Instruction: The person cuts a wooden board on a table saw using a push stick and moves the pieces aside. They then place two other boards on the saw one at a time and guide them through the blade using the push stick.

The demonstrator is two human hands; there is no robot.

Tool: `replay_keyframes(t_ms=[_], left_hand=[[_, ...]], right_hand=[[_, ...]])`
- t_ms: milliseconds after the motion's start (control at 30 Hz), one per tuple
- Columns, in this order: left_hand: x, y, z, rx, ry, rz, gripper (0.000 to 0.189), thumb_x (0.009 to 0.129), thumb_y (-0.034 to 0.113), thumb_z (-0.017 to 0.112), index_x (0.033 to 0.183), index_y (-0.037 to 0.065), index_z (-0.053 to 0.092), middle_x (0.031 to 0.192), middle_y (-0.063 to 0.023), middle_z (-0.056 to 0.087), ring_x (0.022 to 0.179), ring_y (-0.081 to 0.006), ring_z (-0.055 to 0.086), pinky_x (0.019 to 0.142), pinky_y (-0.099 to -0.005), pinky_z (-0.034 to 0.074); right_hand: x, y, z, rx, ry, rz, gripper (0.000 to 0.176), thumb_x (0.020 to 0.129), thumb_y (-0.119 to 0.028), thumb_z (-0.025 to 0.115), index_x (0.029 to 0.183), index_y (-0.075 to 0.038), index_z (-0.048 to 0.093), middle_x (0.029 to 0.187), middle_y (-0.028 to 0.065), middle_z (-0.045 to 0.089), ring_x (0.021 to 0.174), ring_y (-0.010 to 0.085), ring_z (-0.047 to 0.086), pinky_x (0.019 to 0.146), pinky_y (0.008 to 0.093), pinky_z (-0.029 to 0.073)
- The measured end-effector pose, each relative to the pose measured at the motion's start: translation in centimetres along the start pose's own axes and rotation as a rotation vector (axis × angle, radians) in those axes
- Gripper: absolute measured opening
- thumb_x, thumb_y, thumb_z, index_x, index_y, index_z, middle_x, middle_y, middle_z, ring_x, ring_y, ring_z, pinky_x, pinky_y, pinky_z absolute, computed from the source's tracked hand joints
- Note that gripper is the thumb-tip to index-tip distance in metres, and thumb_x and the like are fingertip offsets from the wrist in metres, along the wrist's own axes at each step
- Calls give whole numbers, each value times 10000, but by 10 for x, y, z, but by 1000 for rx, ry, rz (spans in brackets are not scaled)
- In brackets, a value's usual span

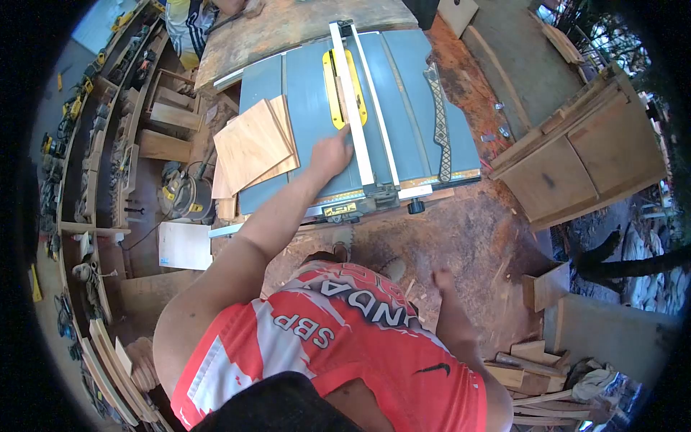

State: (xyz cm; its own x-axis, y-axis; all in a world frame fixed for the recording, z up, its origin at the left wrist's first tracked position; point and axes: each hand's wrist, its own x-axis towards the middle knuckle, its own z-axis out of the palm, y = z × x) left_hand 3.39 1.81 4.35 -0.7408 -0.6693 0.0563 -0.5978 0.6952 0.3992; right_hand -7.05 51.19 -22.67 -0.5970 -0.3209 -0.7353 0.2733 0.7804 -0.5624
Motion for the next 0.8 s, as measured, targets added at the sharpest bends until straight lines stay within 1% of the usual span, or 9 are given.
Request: replay_keyframes(t_ms=[33, 67, 133, 267, 400, 600, 733, 767, 800], left_hand=[[-3, 0, -1, -18, -11, -7, 518, 889, 252, 570, 1388, 129, 500, 863, -230, 700, 820, -400, 678, 775, -528, 526], [-4, -1, -1, -18, -12, -12, 518, 889, 252, 570, 1388, 129, 500, 863, -230, 700, 820, -400, 678, 775, -528, 526], [-3, -2, 3, -37, -2, -42, 523, 895, 253, 565, 1400, 148, 479, 852, -220, 698, 822, -393, 678, 780, -524, 523], [3, -9, 16, -82, 68, -63, 501, 903, 263, 562, 1389, 167, 490, 836, -206, 696, 804, -384, 679, 778, -516, 524], [4, -11, 23, -77, 136, -81, 480, 916, 267, 544, 1387, 185, 497, 811, -182, 696, 768, -364, 681, 739, -514, 527], [9, -6, 16, 29, 68, -83, 489, 920, 261, 540, 1395, 159, 486, 795, -166, 698, 737, -353, 681, 705, -499, 536], [9, -7, 17, 0, 31, -93, 499, 910, 239, 557, 1396, 151, 483, 874, -161, 698, 763, -345, 679, 710, -484, 541], [13, -8, 17, -9, 39, -88, 499, 910, 239, 557, 1396, 151, 483, 874, -161, 698, 763, -345, 679, 710, -484, 541], [8, -9, 21, -58, 117, -41, 507, 898, 219, 572, 1392, 146, 484, 963, -158, 682, 831, -335, 671, 728, -478, 546]], right_hand=[[14, -22, -5, 191, 7, -182, 248, 947, -334, 599, 825, -119, 623, 735, 3, 562, 634, 122, 507, 544, 303, 419], [24, -52, -2, 445, 45, -176, 225, 956, -346, 577, 995, -125, 591, 823, -15, 552, 706, 118, 509, 591, 304, 432], [34, -127, -14, 443, 97, -278, 267, 977, -350, 531, 1126, -131, 562, 931, -20, 569, 790, 131, 527, 641, 300, 442], [64, -236, -30, 863, 163, -189, 349, 1005, -367, 503, 1239, -117, 571, 1107, 30, 641, 873, 169, 588, 725, 297, 480], [117, -300, -38, 1225, 133, -304, 354, 1015, -322, 501, 1282, -94, 543, 1216, 57, 620, 970, 166, 606, 812, 325, 516], [148, -307, -36, 1210, 137, -429, 345, 1012, -274, 511, 1303, -90, 528, 1239, 62, 609, 1004, 164, 610, 830, 334, 527], [121, -267, -38, 1098, 149, -565, 344, 1009, -242, 517, 1316, -87, 518, 1254, 66, 602, 1026, 163, 612, 842, 340, 534], [107, -252, -36, 1057, 100, -592, 345, 1009, -234, 519, 1320, -86, 515, 1258, 67, 600, 1032, 162, 613, 845, 341, 536], [102, -228, -37, 977, -78, -462, 422, 999, -221, 538, 1388, -81, 450, 1283, 95, 581, 1090, 186, 609, 875, 332, 531]])
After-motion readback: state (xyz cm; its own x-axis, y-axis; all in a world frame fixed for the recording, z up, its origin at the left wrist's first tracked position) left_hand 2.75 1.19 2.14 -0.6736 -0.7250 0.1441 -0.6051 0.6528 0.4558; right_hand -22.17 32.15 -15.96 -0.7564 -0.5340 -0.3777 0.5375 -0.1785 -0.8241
